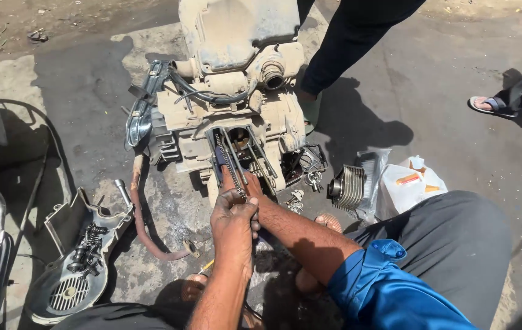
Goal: The person sits on the ground beside a disassembled scooter engine, wipes the cylinder area with a cloth, and unboxes a new piston and cylinder kit from cardboard and plastic packaging. They then fit piston rings onto the new piston by hand, working on their lap.
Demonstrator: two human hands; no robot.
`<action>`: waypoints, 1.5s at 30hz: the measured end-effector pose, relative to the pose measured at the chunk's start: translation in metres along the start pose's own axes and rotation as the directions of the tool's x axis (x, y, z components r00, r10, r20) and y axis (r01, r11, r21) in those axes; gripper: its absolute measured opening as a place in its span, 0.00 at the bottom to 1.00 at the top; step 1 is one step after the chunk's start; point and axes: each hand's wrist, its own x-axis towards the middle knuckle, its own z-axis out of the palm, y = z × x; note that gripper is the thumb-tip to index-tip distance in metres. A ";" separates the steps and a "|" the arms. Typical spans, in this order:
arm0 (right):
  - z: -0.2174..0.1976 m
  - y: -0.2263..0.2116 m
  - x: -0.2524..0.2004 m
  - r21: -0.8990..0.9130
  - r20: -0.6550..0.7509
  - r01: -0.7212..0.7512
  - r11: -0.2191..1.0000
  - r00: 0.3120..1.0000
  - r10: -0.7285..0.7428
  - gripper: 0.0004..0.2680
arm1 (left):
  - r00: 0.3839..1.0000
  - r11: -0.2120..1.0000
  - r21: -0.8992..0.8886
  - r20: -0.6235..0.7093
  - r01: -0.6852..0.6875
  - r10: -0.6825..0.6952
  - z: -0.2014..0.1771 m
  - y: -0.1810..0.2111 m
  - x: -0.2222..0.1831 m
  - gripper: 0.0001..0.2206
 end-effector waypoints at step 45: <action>0.061 0.079 0.025 0.890 0.012 -0.181 0.418 0.927 0.375 0.20 | 0.995 0.951 0.292 0.050 -0.100 0.089 -0.008 0.005 0.009 0.12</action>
